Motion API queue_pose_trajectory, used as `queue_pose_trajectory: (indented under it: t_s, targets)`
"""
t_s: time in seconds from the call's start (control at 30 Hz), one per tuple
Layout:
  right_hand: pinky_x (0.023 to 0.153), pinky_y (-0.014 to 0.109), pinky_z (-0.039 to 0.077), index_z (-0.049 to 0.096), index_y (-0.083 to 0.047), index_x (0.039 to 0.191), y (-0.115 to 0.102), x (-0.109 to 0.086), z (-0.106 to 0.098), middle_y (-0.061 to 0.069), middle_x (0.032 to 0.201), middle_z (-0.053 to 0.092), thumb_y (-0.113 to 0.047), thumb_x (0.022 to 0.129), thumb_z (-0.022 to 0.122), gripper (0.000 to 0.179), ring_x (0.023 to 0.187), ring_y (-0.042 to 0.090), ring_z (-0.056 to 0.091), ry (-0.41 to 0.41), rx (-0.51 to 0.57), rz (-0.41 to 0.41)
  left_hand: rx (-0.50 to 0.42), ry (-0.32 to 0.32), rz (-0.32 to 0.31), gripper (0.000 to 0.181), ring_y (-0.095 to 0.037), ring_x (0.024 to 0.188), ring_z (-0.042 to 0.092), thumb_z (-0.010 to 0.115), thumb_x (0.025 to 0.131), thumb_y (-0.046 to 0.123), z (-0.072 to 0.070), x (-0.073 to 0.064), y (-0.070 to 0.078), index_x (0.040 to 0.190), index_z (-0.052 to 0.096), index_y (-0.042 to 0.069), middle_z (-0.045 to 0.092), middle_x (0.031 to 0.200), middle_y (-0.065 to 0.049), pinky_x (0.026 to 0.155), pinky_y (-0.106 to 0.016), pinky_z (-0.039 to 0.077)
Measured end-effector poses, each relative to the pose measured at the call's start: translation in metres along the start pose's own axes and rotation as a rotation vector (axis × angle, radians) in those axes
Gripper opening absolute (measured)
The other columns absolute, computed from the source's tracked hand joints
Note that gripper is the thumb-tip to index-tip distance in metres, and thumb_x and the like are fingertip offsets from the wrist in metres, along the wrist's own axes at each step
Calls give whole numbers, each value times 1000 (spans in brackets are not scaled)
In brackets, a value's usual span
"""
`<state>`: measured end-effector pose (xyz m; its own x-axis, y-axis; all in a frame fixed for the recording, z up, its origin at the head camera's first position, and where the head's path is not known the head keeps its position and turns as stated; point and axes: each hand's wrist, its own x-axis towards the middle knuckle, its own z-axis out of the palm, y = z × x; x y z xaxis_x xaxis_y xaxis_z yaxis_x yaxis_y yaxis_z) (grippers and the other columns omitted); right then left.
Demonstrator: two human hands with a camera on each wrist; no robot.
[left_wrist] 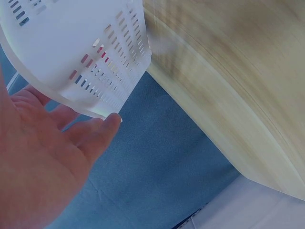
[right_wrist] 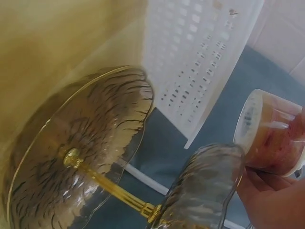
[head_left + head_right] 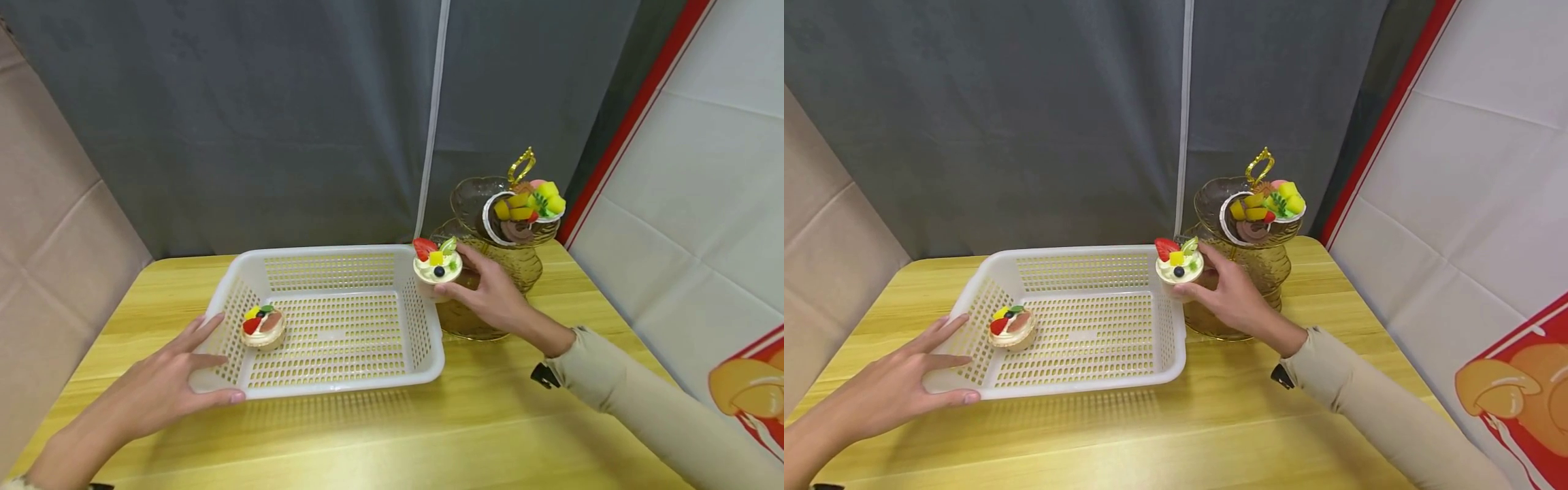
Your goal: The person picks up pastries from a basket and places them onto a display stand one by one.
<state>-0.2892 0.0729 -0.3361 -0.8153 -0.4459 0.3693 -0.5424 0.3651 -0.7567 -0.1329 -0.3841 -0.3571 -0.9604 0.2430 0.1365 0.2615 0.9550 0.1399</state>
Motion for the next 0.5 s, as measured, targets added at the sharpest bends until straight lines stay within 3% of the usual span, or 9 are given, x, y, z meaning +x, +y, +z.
queue_pose_trajectory:
  t_s: [0.27,0.5]
  targets:
    - [95,46,50,47,3,139,7,-3,-7,19,129,59,-11,87,78,62,117,33,61,28,-15,-1,0,-4,0,72,-47,140,33,72,74,71,-1,-1,-1,108,78,7,34,157,-16,81,-64,48]
    - [96,44,49,45,1,143,12,-6,-15,16,133,56,-12,88,77,65,118,30,60,47,2,12,2,0,5,73,-47,140,33,72,74,71,-1,-1,-1,108,78,7,34,157,-16,80,-64,48]
